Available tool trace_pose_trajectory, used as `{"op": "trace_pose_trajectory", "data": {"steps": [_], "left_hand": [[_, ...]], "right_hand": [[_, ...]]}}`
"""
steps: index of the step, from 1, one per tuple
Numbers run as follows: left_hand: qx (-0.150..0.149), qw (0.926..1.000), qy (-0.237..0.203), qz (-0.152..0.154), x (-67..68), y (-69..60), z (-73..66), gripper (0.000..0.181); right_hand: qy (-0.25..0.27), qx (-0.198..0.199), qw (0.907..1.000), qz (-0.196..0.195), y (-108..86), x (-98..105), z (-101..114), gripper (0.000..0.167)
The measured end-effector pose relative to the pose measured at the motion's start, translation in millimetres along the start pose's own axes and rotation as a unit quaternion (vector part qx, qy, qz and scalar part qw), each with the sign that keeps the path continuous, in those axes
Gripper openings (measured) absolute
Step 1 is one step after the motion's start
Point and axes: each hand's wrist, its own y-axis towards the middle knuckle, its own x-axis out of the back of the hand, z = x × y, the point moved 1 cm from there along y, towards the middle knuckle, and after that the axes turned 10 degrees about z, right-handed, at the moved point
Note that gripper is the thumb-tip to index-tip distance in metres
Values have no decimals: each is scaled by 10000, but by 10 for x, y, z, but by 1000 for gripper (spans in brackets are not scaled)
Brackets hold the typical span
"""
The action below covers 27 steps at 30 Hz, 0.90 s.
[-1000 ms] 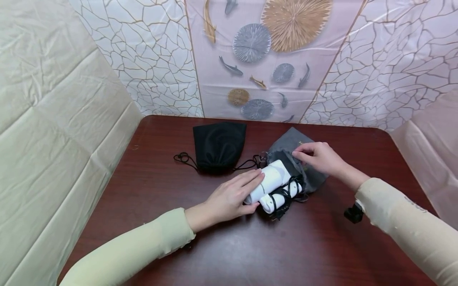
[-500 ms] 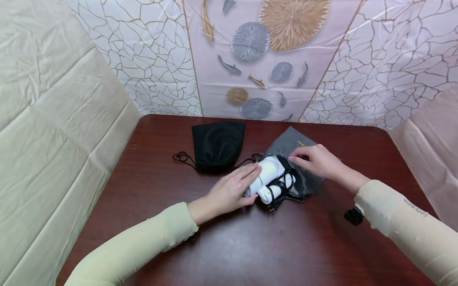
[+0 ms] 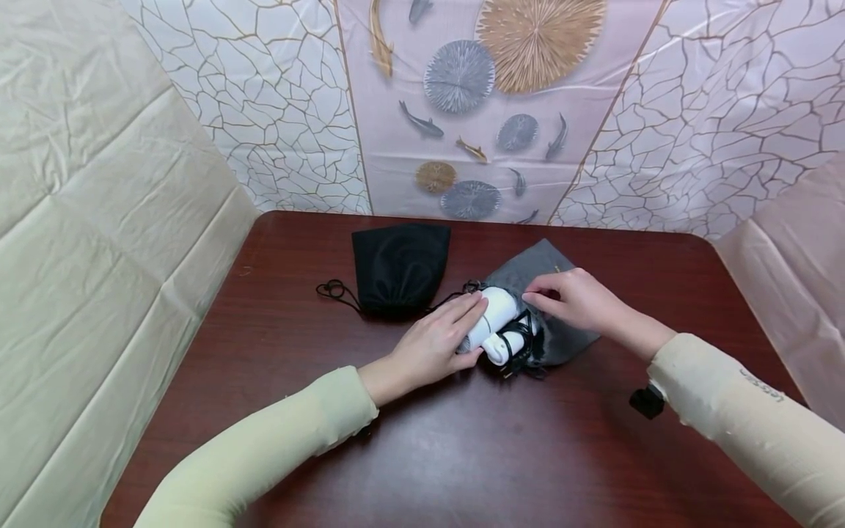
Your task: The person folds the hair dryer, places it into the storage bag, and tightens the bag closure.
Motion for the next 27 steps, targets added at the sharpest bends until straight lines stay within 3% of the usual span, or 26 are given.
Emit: {"op": "trace_pose_trajectory", "data": {"steps": [14, 27], "left_hand": [[157, 9989, 206, -384, -88, 118, 39, 71], [551, 9973, -18, -489, -147, 159, 37, 71]], "right_hand": [[-211, 370, 9990, -158, 28, -27, 48, 8], [-416, 432, 9980, -204, 53, -22, 93, 7]]}}
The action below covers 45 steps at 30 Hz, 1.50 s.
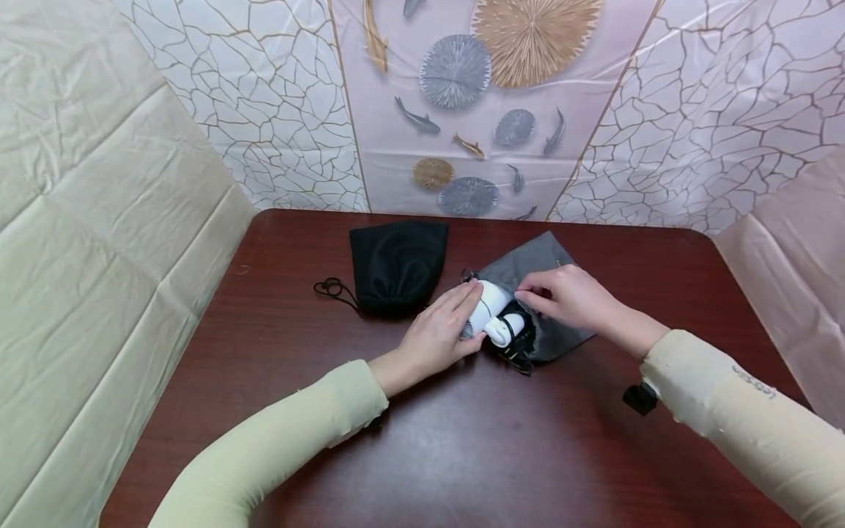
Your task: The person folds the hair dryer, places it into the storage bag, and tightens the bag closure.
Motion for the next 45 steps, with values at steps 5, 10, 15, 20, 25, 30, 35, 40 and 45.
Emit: {"op": "trace_pose_trajectory", "data": {"steps": [5, 10, 15, 20, 25, 30, 35, 40, 45], "left_hand": [[244, 9990, -301, -221, 4, 4, 18, 71], [249, 9987, -350, -274, -12, 13, 17, 71], [175, 9995, -26, -277, -38, 28, 11, 72], [96, 9992, 188, -347, -54, 45, 17, 73], [145, 9997, 84, -176, -85, 49, 4, 73], [199, 9998, 66, 40, -150, 48, -21, 74], [213, 9996, 86, 169, -190, 54, -53, 81], [279, 9982, 165, 511, -186, 47, -50, 91], [348, 9955, 28, 883, -120, 22, 10, 98]], "right_hand": [[-325, 149, 9993, -87, 11, -16, 31, 7], [-391, 193, 9989, -177, 38, -21, 47, 7], [30, 179, 9998, -131, 76, -9, 71, 8], [398, 75, 9992, -58, 91, 11, 99, 8], [431, 41, 9991, -49, 99, 6, 110, 8], [247, 105, 9996, -29, 127, -57, 88, 9], [208, 96, 9997, 43, 126, -103, 86, 9], [183, 20, 9997, 159, 129, -136, 84, 9], [124, -46, 9996, 258, 132, -154, 71, 9]]}}
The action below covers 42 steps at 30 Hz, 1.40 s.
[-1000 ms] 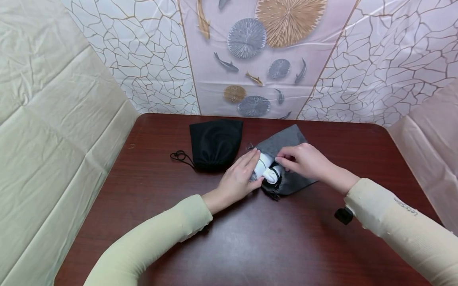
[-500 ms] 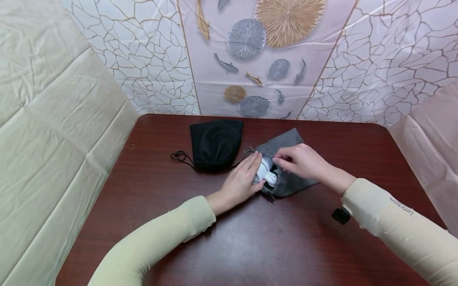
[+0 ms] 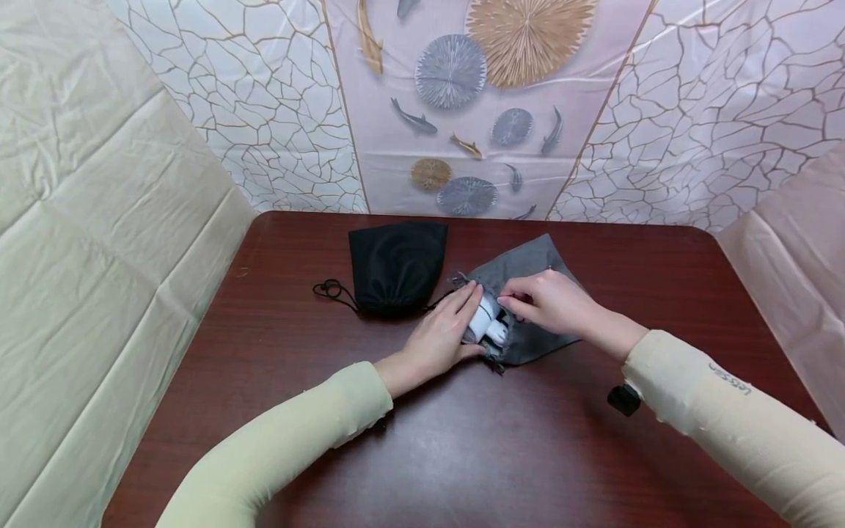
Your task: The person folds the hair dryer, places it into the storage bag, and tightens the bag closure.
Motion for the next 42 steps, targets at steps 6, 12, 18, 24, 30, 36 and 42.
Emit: {"op": "trace_pose_trajectory", "data": {"steps": [6, 12, 18, 24, 30, 36, 42], "left_hand": [[5, 9995, -64, 304, 203, -12, 138, 102], [-30, 9962, 247, 832, 347, 111, 256, 101], [-118, 9933, 54, 1144, 350, 205, 340, 93], [-120, 9921, -459, 1164, 306, 290, 374, 83], [2, 9937, -629, 928, 246, 376, 366, 76], [69, 9969, -585, 516, 167, 437, 324, 64], [177, 9986, -483, 134, 94, 475, 264, 54]], "right_hand": [[1, 21, 10000, 45, -6, 13, -10, 9], [-19, -2, 10000, 23, -20, 28, -9, 9], [23, 14, 10000, -20, -12, 26, -1, 9], [-23, 115, 9998, -159, -15, 22, -1, 10], [6, 121, 9998, -173, -18, 32, 11, 9], [1, 214, 9992, -333, -33, 49, 16, 10], [-6, 224, 9989, -406, -56, 62, -10, 10]]}}
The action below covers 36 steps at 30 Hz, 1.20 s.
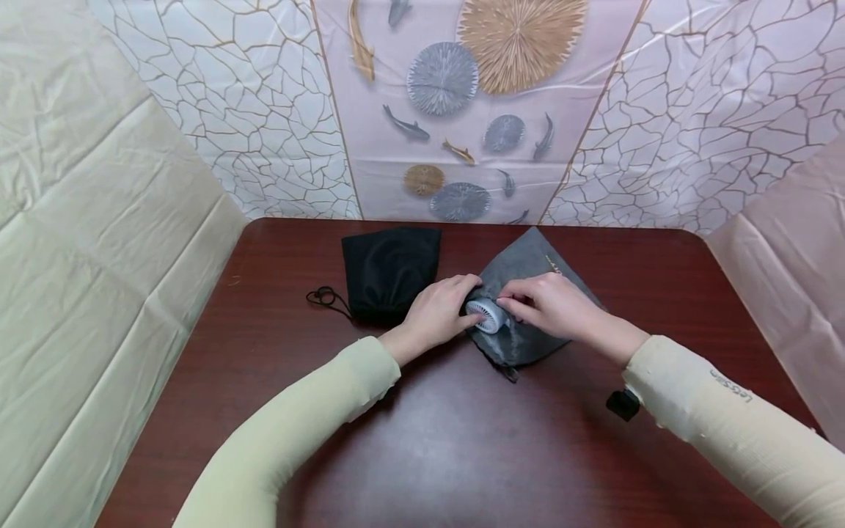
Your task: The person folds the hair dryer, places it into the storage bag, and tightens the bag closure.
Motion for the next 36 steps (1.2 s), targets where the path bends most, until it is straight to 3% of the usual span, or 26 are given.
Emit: {"op": "trace_pose_trajectory", "data": {"steps": [10, 15, 22, 30, 36], "left_hand": [[128, 9985, 387, -356, -149, 34, -128, 43], [184, 9994, 270, -114, -132, 4, -119, 43], [-40, 9998, 64, 208, -33, -70, 7, 34], [-291, 9989, 290, 235, 25, -120, 72, 27], [-477, 9979, 411, 177, 61, -151, 98, 22]], "right_hand": [[-305, -25, 9995, -116, -25, -16, -38, 7], [-367, -40, 9993, -85, -57, -36, -55, 6], [-557, -37, 9984, -6, -75, -65, -48, 7], [-720, -56, 9973, 93, -82, -109, 20, 3], [-896, 397, 9952, -56, -110, -158, 36, 6]]}}
